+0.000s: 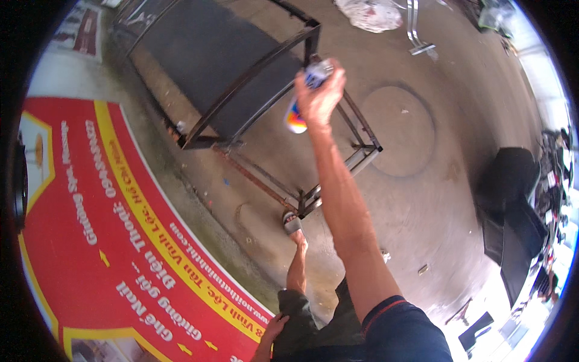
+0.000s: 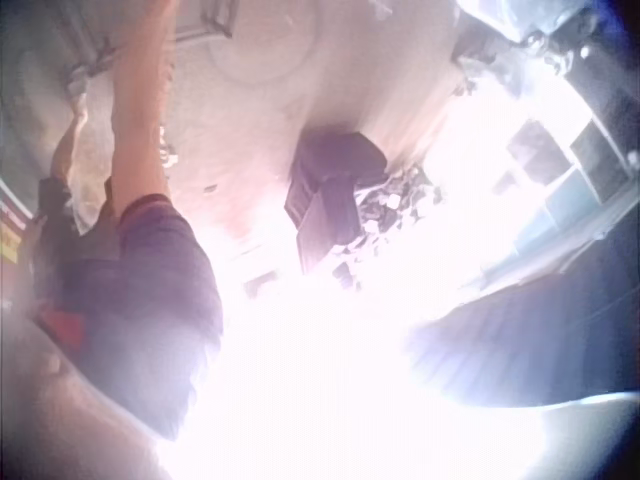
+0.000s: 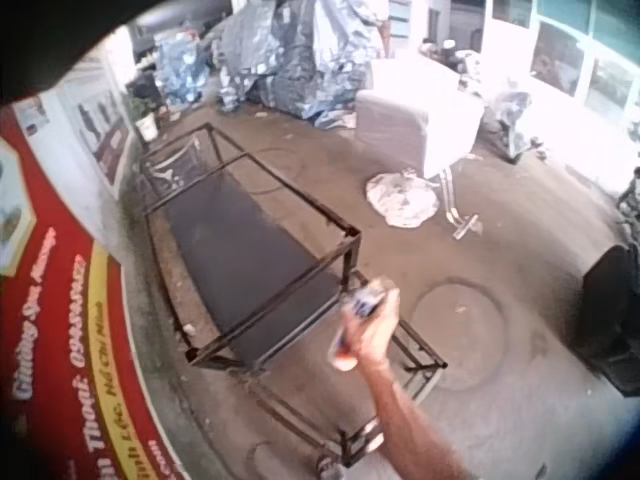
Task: The person wipes a metal frame with a blue cloth, then uses a spray can to apply black paint to the frame. The person moves around the frame to cover different sides and sections.
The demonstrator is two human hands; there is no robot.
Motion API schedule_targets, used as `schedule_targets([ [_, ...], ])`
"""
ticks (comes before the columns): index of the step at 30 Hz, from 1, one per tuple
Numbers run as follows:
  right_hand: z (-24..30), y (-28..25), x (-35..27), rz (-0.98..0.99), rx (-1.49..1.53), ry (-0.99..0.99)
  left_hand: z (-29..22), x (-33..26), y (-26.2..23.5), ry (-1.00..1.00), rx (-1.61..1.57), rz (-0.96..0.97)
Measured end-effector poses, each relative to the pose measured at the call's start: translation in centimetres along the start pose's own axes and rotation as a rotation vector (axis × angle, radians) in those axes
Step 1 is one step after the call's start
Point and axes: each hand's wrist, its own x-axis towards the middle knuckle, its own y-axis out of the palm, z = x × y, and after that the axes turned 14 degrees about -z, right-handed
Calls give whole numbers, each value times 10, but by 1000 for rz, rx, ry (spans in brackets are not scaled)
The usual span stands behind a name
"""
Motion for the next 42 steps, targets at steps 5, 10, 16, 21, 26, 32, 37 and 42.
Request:
schedule_targets([
  [5,14,-23,1,36,-8,74,0,-6,8,23,-14,-43],
  [10,25,-87,-95,497,-52,118,-7,-13,22,-17,-143,-67],
  [16,70,-157,-219,903,17,49,9,-17,51,-54,-341,-96],
  [21,113,-124,-217,637,11,112,32,-19,71,-136,-415,-71],
  [26,128,-83,-212,429,-12,76,50,-10,69,-128,-461,-70],
  [32,121,-48,-256,453,71,254,63,6,44,-114,-431,-9],
  [37,132,-49,-325,659,209,269,64,7,31,-191,-472,16],
  [42,119,-33,-318,612,128,214,65,7,29,-175,-425,16],
])
